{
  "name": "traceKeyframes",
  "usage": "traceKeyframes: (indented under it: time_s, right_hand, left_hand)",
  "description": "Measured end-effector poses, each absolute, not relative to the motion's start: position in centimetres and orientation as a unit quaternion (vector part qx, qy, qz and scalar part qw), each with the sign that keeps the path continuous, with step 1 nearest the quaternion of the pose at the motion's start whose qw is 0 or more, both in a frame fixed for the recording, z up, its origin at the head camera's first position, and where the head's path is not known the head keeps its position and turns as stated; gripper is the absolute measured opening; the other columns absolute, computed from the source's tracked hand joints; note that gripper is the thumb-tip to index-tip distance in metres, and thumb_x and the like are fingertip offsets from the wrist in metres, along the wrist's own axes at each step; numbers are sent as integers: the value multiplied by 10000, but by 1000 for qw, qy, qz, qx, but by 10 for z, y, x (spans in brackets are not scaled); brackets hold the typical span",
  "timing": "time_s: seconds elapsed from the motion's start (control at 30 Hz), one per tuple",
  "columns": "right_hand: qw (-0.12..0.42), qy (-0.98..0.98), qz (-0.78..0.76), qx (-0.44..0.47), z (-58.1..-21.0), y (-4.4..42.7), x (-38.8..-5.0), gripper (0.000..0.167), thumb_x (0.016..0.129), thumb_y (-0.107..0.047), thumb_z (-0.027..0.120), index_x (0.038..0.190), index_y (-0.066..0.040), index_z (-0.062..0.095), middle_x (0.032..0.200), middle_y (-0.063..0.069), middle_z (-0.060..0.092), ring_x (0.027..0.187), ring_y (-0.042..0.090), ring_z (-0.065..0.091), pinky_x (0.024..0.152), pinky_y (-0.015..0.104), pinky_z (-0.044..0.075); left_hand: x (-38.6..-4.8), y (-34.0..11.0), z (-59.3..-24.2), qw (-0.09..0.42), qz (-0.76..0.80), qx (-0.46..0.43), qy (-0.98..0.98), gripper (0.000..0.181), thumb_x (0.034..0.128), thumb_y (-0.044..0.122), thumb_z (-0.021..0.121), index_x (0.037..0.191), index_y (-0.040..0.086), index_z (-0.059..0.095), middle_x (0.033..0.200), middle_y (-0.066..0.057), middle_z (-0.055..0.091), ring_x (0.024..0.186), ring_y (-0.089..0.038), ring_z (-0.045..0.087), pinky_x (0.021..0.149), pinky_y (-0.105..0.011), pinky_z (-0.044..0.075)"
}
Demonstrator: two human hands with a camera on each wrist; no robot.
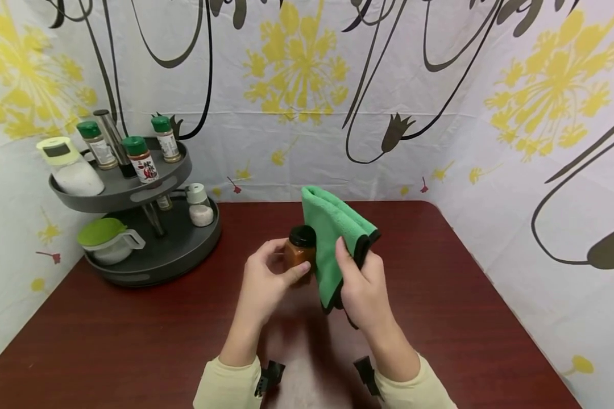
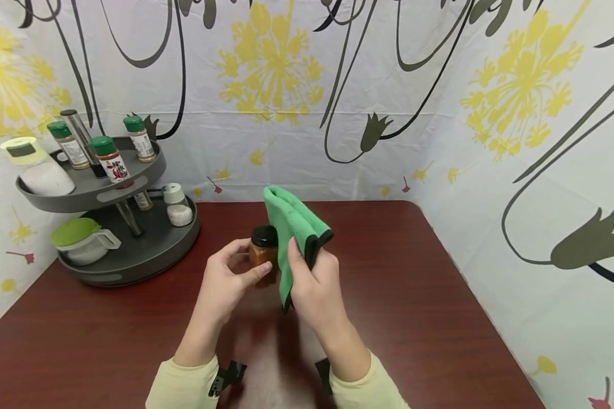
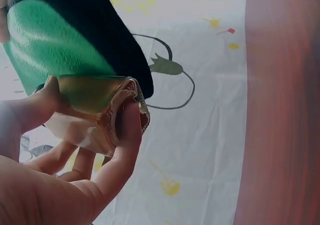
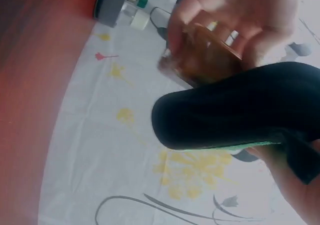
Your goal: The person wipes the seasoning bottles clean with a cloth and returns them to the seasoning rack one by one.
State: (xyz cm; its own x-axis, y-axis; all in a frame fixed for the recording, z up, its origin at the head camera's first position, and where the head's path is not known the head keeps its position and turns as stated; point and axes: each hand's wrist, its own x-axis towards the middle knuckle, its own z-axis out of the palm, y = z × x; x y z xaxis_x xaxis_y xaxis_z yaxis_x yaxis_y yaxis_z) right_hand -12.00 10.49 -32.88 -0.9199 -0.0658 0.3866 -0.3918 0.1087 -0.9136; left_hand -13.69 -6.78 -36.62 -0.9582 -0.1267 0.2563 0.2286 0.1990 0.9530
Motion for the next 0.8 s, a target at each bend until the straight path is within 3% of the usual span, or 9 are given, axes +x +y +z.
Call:
traceKeyframes:
  time_s: [0.17,0.37,0.5,0.8]
  right_hand:
    - [122,-740,642,158,-345,98,-120,345,1132,-283,530,1087,0,721,834,178,698,689,157,675,668,308,590]
    - [18,-799,586,137,-365,95,-123,408,1134,-375,514,930,-59,673,795,78,674,755,152,696,733,293,579]
    - [-20,-815,569,111,-362,98,-126,398,1127,-383,523,964,-62,691,845,72,702,791,157,703,754,316,580]
    - [111,-728,664,132,-334,108,-121,384,1144,-326,490,1174,-16,715,944,185,722,768,159,714,723,313,604]
  left_hand:
    - [-135,-67,-361,146,-634,-26,-759,405,897,128,866,1276,108,726,1227,-122,738,1062,-270,722,842,-364,632]
    - [-135,-72,-354,158,-644,-7,-748,433,909,93,844,1320,86,708,1271,-155,727,1118,-309,720,901,-455,639]
    - [-136,-73,-354,150,-640,-6,-754,437,903,99,852,1318,95,711,1269,-152,734,1109,-304,728,919,-458,632]
    - [-136,-66,-361,136,-629,-15,-765,402,843,112,904,1212,114,746,1156,-133,748,975,-248,726,789,-329,598]
